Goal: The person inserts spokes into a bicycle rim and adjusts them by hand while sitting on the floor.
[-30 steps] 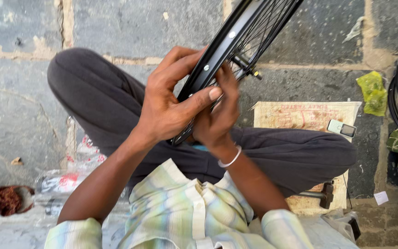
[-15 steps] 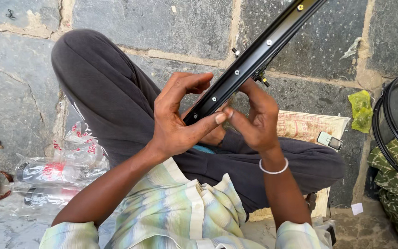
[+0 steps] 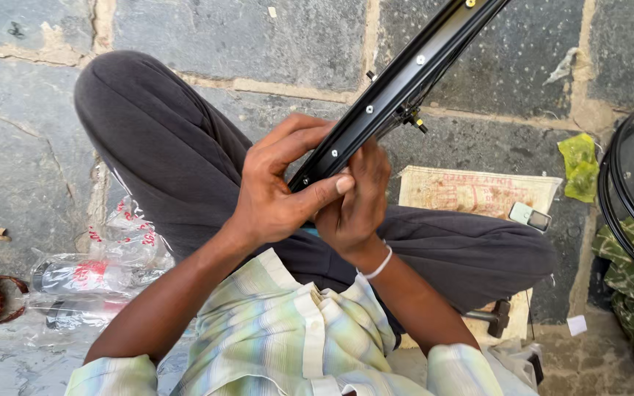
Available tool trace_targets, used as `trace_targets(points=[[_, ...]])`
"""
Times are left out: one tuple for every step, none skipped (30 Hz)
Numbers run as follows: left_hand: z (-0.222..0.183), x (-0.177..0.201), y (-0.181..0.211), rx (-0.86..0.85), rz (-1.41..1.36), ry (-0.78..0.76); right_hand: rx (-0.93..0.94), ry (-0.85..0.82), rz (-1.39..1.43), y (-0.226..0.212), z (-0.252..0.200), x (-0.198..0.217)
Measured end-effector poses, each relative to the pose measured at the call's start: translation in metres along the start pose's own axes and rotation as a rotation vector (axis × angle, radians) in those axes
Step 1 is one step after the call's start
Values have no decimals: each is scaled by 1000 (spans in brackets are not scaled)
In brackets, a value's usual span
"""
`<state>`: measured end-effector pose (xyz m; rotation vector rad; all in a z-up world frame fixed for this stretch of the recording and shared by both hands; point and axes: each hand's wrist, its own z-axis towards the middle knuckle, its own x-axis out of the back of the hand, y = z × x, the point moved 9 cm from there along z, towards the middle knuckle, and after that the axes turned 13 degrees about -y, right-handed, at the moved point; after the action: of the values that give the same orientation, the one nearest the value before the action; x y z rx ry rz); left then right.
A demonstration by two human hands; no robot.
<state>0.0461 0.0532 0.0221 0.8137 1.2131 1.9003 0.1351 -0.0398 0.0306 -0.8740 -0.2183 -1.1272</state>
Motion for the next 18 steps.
trace_targets(points=[[0,3,1,-12,-13,-13,10,-37,37,-5,-2,-4],[0,3,2,-23,-25,-27,20,-74,75,1,1,0],[0,-1,1,-32,-56,-57,12,-110,96,12,0,8],[-4,-1,-1,-1,-52,-31,2,-236,240,22,-4,5],[-2,-1,-2,10,-41,1,15,-358,378,40,2,5],[2,1,-5,21,-32,34,27,-481,516,52,5,1],[-1,1,-11,94,2,61,48,-506,418,60,5,1],[-3,1,-18,167,34,87,70,-531,320,67,7,-1],[-7,1,-25,246,63,110,86,-557,225,68,4,-5],[-10,-3,-20,195,46,126,177,-433,143,60,5,-1],[-10,-3,-15,139,35,146,275,-306,65,44,4,0],[-11,-3,-10,84,23,166,373,-179,-14,26,1,3],[-8,-2,-7,59,54,164,309,-108,-94,20,3,-1],[-6,1,-4,34,85,161,244,-36,-173,8,-2,0],[-7,2,-1,19,115,163,176,28,-245,-2,-9,2],[-7,2,-1,13,97,124,109,6,-177,-7,-13,-5],[-6,3,-2,5,82,78,40,-10,-111,-8,-16,-8],[-6,2,-2,-2,66,33,-29,-26,-44,-3,-17,-9]])
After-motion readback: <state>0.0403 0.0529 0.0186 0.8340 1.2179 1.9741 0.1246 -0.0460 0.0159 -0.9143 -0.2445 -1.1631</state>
